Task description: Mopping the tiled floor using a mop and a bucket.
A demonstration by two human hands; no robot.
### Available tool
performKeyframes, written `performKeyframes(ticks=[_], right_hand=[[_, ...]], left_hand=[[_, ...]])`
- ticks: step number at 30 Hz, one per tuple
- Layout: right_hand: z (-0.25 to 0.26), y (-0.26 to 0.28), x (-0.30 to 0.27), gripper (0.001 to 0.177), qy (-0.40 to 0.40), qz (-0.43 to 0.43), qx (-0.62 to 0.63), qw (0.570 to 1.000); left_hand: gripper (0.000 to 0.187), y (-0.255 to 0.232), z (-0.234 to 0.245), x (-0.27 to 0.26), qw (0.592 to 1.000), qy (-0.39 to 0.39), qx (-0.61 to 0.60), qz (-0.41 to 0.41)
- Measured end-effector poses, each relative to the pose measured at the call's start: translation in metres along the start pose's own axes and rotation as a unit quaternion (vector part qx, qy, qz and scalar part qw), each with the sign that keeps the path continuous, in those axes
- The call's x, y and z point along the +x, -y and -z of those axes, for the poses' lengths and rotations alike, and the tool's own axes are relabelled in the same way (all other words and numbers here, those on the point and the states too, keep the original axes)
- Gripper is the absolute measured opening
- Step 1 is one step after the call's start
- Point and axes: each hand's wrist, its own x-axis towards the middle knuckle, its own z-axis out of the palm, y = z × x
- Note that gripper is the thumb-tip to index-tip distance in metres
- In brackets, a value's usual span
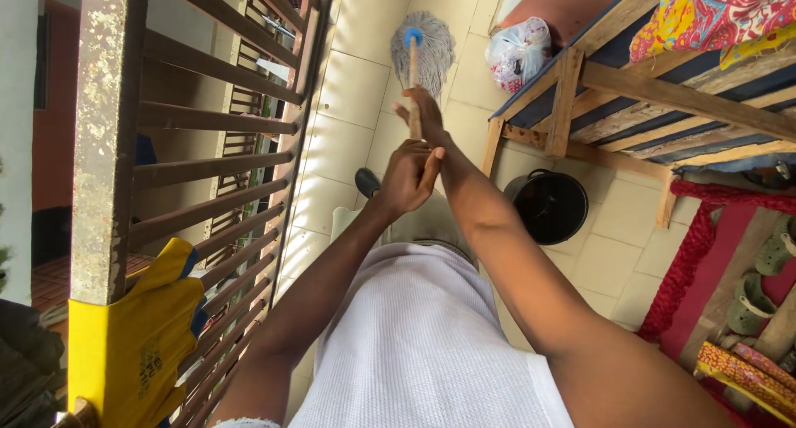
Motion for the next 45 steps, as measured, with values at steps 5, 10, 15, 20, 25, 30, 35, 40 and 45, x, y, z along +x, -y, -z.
performKeyframes(ticks=[5,10,15,20,25,30,35,40,45], right_hand=[[-0.015,0.078,0.018,0.036,0.005,-0.039,0.099,0.994],[-0.027,0.115,0.050,0.032,0.106,-0.126,0.191,0.968],[-0.028,0.161,0.079,0.018,0.208,-0.185,0.029,0.960],[-0.040,0.148,0.065,0.014,0.207,-0.170,-0.042,0.962],[-0.038,0.135,0.038,0.012,0.229,-0.246,-0.106,0.936],[-0.057,0.120,-0.015,0.040,0.192,-0.306,-0.126,0.924],[-0.085,0.137,-0.021,0.051,0.128,-0.351,-0.113,0.921],[-0.097,0.153,0.029,0.036,0.063,-0.381,-0.059,0.921],[-0.098,0.120,0.061,0.028,0.056,-0.340,-0.026,0.938]], left_hand=[[0.041,-0.024,0.048,0.005,0.995,-0.053,0.059,-0.068],[0.024,-0.037,0.113,0.022,0.959,-0.169,0.143,-0.176],[0.043,-0.026,0.179,0.017,0.944,-0.193,0.219,-0.156],[0.052,0.012,0.192,0.002,0.947,-0.222,0.201,-0.118],[0.054,0.038,0.186,-0.011,0.955,-0.252,0.135,-0.074],[0.048,0.084,0.172,-0.033,0.951,-0.205,-0.214,0.083],[0.057,0.102,0.184,-0.037,0.902,-0.151,-0.381,0.132],[0.058,0.071,0.205,-0.016,0.924,-0.122,-0.349,0.098],[0.053,0.094,0.172,-0.029,0.967,-0.026,-0.220,0.128]])
